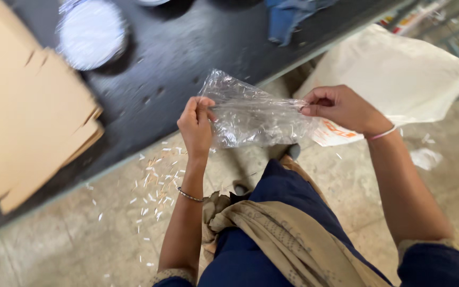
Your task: The person opens a cardboard box and takes out round LED panel lights, wipes each panel with a blue cloth, wraps the panels in clear plastic film, and folds flat cardboard boxes on the workbench.
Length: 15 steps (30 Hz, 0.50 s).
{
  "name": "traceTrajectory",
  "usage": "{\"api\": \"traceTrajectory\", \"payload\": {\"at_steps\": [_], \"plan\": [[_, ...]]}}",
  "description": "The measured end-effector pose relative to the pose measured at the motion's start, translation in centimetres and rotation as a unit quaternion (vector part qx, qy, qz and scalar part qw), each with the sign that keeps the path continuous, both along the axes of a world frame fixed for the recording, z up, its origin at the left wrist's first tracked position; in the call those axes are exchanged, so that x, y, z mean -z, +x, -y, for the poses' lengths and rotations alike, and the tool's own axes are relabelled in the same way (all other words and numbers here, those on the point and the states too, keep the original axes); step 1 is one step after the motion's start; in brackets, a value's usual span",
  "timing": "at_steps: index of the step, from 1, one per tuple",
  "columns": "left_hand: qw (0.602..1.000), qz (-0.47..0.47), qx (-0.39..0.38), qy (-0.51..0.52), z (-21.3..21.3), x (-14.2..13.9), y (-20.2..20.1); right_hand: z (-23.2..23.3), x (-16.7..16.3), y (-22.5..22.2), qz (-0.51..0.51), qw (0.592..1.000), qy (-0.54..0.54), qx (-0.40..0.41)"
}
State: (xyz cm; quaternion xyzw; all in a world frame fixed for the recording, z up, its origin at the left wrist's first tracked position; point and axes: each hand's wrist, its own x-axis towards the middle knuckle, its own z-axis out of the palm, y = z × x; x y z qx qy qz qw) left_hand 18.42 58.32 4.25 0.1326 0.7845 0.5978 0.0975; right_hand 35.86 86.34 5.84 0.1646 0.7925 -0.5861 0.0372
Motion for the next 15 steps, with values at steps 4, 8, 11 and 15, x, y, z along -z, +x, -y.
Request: {"api": "traceTrajectory", "payload": {"at_steps": [4,8,11,15], "plan": [[0.995,0.010,-0.041,0.087,8.5,0.8,1.5,6.7,1.8,-1.4,-0.112,0.989,0.094,0.023],[0.978,0.108,-0.078,0.162,15.5,0.7,2.9,12.2,0.4,-2.8,-0.233,0.956,0.175,0.016],[0.971,0.043,-0.118,0.203,18.3,-0.2,4.2,15.9,-2.1,-3.1,-0.314,0.913,0.245,0.087],[0.967,-0.059,-0.185,0.166,18.4,-1.9,6.6,22.6,-4.5,-2.7,-0.212,0.976,0.006,0.054]]}}
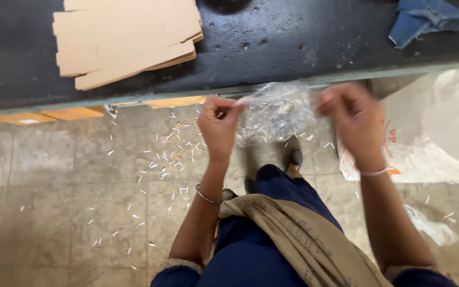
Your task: The person opens a cardboard box and takes out round LED panel lights, wipes each panel with a blue cloth, wraps the panels in clear plastic film, and folds flat cardboard boxes on the workbench.
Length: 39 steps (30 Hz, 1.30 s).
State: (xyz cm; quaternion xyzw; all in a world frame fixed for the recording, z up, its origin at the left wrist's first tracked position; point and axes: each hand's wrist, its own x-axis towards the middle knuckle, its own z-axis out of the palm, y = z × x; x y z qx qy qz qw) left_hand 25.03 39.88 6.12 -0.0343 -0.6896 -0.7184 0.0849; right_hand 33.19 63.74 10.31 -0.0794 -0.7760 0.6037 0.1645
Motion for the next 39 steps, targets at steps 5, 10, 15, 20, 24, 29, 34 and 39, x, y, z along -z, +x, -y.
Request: {"api": "traceTrajectory", "payload": {"at_steps": [5,10,15,20,24,29,34,39], "plan": [[0.992,-0.043,0.049,-0.109,-1.7,-0.7,3.5,6.4,0.7,-1.3,0.014,0.991,-0.050,-0.126],[0.971,0.068,0.224,-0.058,-0.1,0.6,3.3,5.4,3.0,-2.7,0.064,0.957,-0.196,-0.203],[0.983,0.067,0.136,-0.106,2.3,-0.2,0.8,1.4,2.0,-3.1,0.072,0.970,-0.140,-0.185],[0.952,-0.185,-0.003,-0.243,-0.5,-3.3,0.4,-1.9,-1.8,-2.1,-0.071,0.982,0.168,-0.052],[0.948,-0.222,-0.037,-0.225,-8.1,-5.1,0.8,-3.3,-1.9,-1.8,-0.105,0.958,0.232,-0.135],[0.903,-0.276,0.175,-0.279,-17.8,-5.3,0.9,-3.5,4.2,-10.3,-0.061,0.899,0.377,-0.214],[0.850,-0.324,0.354,-0.217,-27.7,-3.3,1.3,-6.3,8.7,-19.0,-0.127,0.913,0.229,-0.314],[0.965,-0.227,0.080,-0.107,-23.9,-1.2,-3.5,-10.2,8.2,-21.6,0.151,0.945,-0.039,-0.287]]}}
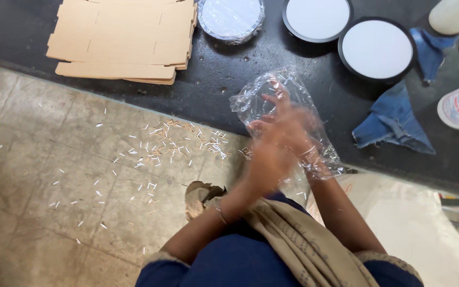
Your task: The person opens a cardboard box and takes out round LED panel lights, wipes each panel with a blue cloth, wraps the panels in clear plastic film, and folds flat cardboard boxes on the workbench.
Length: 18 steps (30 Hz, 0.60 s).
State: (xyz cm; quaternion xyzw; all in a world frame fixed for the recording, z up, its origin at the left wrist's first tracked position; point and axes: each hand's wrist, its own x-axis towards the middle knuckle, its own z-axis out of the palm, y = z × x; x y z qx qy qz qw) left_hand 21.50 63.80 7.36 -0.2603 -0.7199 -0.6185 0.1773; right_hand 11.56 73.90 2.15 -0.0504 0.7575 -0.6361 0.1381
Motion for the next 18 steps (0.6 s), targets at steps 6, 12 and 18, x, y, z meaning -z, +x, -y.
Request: {"api": "traceTrajectory", "payload": {"at_steps": [6,12,18], "plan": [[0.917,0.337,-0.161,0.136,8.4,6.4,-10.4,-0.8,1.2,-2.1,-0.138,0.984,0.045,-0.108],[0.919,0.299,-0.165,0.196,11.9,13.4,-15.1,-1.2,3.0,-9.0,-0.305,0.928,0.211,0.024],[0.893,0.305,-0.154,0.295,15.1,13.9,-19.6,0.9,4.5,-7.4,-0.206,0.907,0.364,-0.039]]}}
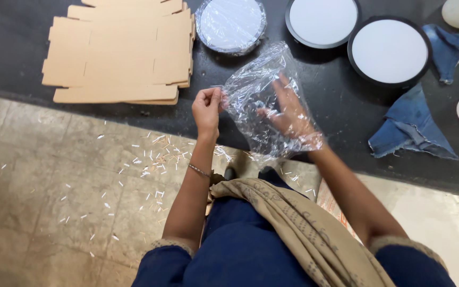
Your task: The person opens a cardboard box and takes out round LED panel lights, wipes each panel with a blue cloth, wraps the panels in clear plastic film, and folds flat cardboard boxes on the workbench.
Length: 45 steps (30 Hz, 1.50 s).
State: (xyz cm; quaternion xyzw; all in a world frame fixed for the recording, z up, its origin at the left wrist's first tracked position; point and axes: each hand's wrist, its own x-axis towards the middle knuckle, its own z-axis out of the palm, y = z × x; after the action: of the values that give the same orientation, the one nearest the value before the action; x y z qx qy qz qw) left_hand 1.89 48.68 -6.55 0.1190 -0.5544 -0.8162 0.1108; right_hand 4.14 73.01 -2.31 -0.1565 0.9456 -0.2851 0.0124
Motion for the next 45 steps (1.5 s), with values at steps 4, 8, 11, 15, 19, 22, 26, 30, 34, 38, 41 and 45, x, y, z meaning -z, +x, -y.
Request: {"api": "traceTrajectory", "payload": {"at_steps": [4,8,11,15,19,22,26,30,34,38,41,45], "plan": [[0.991,-0.034,-0.079,-0.099,1.4,-0.4,-0.9,2.9,1.4,4.4,-0.033,0.999,0.009,0.033],[0.979,-0.003,-0.095,-0.182,4.5,-3.3,-0.8,-0.2,1.0,4.3,0.022,0.988,0.138,0.069],[0.872,-0.052,-0.119,-0.473,3.9,-5.8,0.1,-3.0,0.5,3.4,0.041,0.993,0.105,0.046],[0.821,-0.230,0.045,-0.521,0.3,-7.4,-1.7,-4.1,0.3,3.5,0.003,0.998,0.054,0.030],[0.683,-0.206,0.240,-0.659,-3.3,-5.8,-4.6,-2.8,0.1,5.0,-0.021,0.996,0.034,0.084],[0.626,-0.157,0.264,-0.717,-4.9,-4.1,-5.2,-4.2,-1.3,6.1,-0.081,0.980,0.154,0.098],[0.603,-0.097,0.293,-0.736,-5.7,-4.2,-5.7,-9.7,-3.6,6.8,0.125,0.966,0.069,0.215],[0.628,-0.030,0.343,-0.698,-7.4,-6.7,-4.6,-15.4,-3.1,3.8,-0.133,0.953,0.071,0.263],[0.649,-0.040,0.393,-0.650,-11.5,-8.9,0.7,-20.3,-1.2,0.1,-0.302,0.878,0.282,0.242],[0.627,-0.050,0.379,-0.679,-15.5,-8.5,6.2,-23.7,-0.5,-1.0,-0.309,0.906,0.251,0.146],[0.667,-0.103,0.292,-0.678,-17.2,-6.4,7.6,-25.0,-1.2,-1.3,-0.322,0.915,0.224,0.099],[0.648,-0.129,0.195,-0.725,-18.0,-3.4,6.8,-27.0,-3.7,-3.1,-0.337,0.915,0.194,0.106]]}}
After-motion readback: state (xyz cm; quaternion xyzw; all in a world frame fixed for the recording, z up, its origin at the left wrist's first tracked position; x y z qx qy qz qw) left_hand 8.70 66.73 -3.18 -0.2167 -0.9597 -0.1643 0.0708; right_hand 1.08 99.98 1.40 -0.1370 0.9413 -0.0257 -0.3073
